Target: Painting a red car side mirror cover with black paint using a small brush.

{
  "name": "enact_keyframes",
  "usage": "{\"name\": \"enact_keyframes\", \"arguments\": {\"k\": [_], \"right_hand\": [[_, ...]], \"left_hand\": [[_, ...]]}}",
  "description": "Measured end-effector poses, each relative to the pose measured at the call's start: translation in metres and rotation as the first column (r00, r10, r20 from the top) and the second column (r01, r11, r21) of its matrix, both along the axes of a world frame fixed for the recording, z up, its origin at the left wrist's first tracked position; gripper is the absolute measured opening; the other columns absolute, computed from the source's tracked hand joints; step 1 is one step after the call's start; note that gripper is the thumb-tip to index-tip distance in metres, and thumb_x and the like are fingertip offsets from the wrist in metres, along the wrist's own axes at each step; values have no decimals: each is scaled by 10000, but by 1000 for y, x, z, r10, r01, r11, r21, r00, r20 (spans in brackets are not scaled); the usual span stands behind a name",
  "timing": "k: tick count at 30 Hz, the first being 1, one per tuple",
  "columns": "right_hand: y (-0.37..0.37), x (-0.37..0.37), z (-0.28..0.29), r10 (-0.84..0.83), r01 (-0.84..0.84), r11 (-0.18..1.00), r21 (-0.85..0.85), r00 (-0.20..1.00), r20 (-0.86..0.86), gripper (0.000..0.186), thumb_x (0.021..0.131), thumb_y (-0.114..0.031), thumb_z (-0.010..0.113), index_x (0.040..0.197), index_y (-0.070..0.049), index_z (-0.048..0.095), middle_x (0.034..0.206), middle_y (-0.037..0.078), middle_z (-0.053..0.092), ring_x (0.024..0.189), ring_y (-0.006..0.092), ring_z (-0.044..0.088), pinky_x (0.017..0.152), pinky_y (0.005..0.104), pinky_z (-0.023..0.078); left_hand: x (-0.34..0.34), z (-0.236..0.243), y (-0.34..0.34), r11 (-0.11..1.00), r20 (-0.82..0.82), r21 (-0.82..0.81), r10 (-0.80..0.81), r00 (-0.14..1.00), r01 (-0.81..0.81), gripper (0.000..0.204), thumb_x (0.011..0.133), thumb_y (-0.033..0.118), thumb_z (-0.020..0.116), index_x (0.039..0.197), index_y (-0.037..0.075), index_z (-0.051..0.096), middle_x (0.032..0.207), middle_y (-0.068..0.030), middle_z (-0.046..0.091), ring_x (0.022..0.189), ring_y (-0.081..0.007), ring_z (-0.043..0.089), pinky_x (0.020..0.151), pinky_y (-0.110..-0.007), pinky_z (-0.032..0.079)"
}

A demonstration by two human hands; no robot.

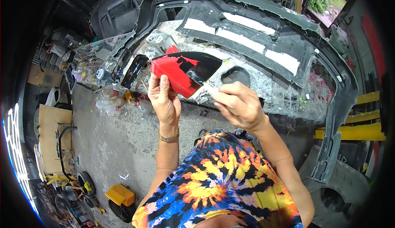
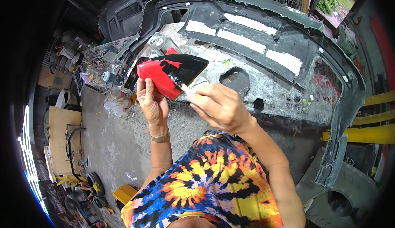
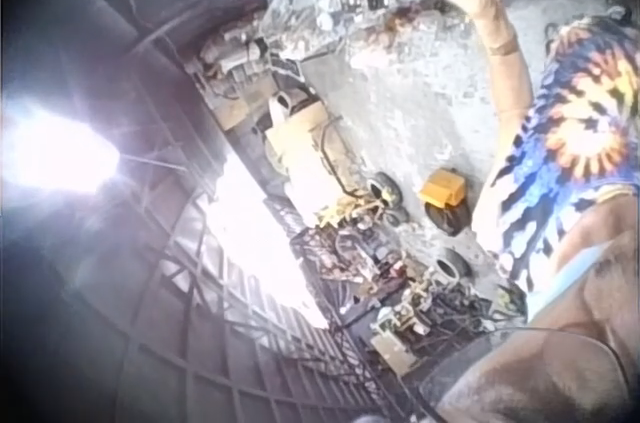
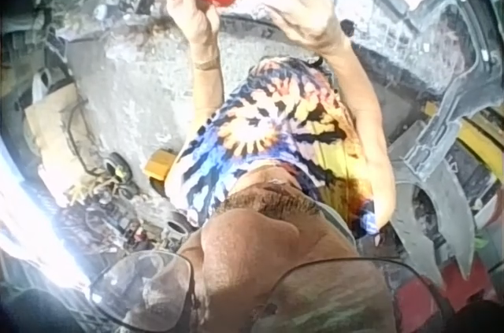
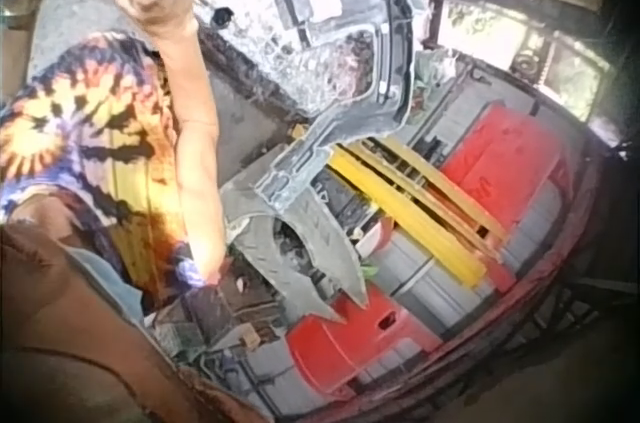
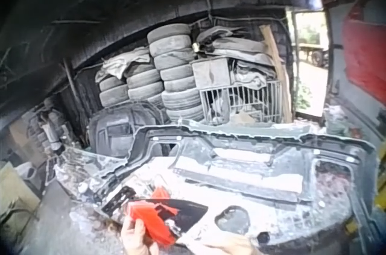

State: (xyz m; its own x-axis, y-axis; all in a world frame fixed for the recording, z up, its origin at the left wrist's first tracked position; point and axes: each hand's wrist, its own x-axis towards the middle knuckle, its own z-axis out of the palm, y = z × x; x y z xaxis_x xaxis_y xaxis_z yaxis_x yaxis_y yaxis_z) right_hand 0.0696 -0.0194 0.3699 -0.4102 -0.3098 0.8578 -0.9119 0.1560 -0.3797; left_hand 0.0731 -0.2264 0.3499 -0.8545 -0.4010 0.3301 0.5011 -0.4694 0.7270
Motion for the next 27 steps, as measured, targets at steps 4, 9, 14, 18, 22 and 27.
{"name": "enact_keyframes", "arguments": {"k": [4, 9, 14, 18, 22, 27], "right_hand": [[0, 2, -8, 46, -60, 990, 125, 993, 108, 222, 733, -1, 702, 932, -23, 609, 898, 102, 596, 742, 253, 616, 656, 357, 501], [16, 11, 4, 177, -164, 984, -66, 922, 345, 85, 790, -11, 699, 836, 10, 630, 714, 99, 585, 609, 246, 597, 546, 319, 476], [7, -12, 26, 127, -156, 985, 71, 942, 311, 103, 804, -15, 687, 879, 12, 622, 735, 112, 591, 629, 245, 611, 539, 327, 472], [-5, -17, 30, 92, -99, 994, 38, 984, 152, 168, 790, -39, 709, 933, -6, 629, 776, 104, 597, 643, 250, 614, 554, 331, 482], [-5, -4, 16, 49, -48, 995, 85, 999, -11, 257, 727, -7, 732, 957, -26, 619, 859, 93, 588, 705, 251, 621, 589, 328, 500], [-2, 2, -5, 70, -81, 984, 160, 995, 70, 256, 714, 12, 722, 940, -15, 604, 859, 96, 591, 738, 267, 621, 634, 340, 506]], "left_hand": [[2, 0, 0, 1000, -6, -5, 9, 1000, -9, 261, 942, 57, 561, 1194, -13, 557, 1114, -92, 648, 971, -126, 630, 849, -255, 521], [0, -5, -8, 999, -29, -48, -14, 999, 13, 248, 955, 80, 541, 1193, 10, 556, 1142, -100, 644, 1013, -155, 634, 886, -290, 521], [3, 1, -3, 992, -7, -116, -57, 998, 56, 252, 959, 78, 533, 1201, 7, 550, 1137, -95, 643, 1012, -153, 631, 884, -290, 517], [6, 3, 0, 995, 51, -85, -40, 998, 44, 211, 939, 68, 572, 1136, -5, 577, 1083, -77, 654, 920, -100, 631, 797, -240, 529], [5, 3, -4, 997, 19, -54, -52, 998, 53, 234, 949, 74, 553, 1171, 2, 565, 1109, -87, 650, 965, -126, 632, 846, -266, 521], [4, 9, -3, 999, 37, 41, -15, 999, 13, 209, 945, 83, 564, 1141, 12, 582, 1073, -75, 661, 936, -116, 641, 822, -254, 536]]}}
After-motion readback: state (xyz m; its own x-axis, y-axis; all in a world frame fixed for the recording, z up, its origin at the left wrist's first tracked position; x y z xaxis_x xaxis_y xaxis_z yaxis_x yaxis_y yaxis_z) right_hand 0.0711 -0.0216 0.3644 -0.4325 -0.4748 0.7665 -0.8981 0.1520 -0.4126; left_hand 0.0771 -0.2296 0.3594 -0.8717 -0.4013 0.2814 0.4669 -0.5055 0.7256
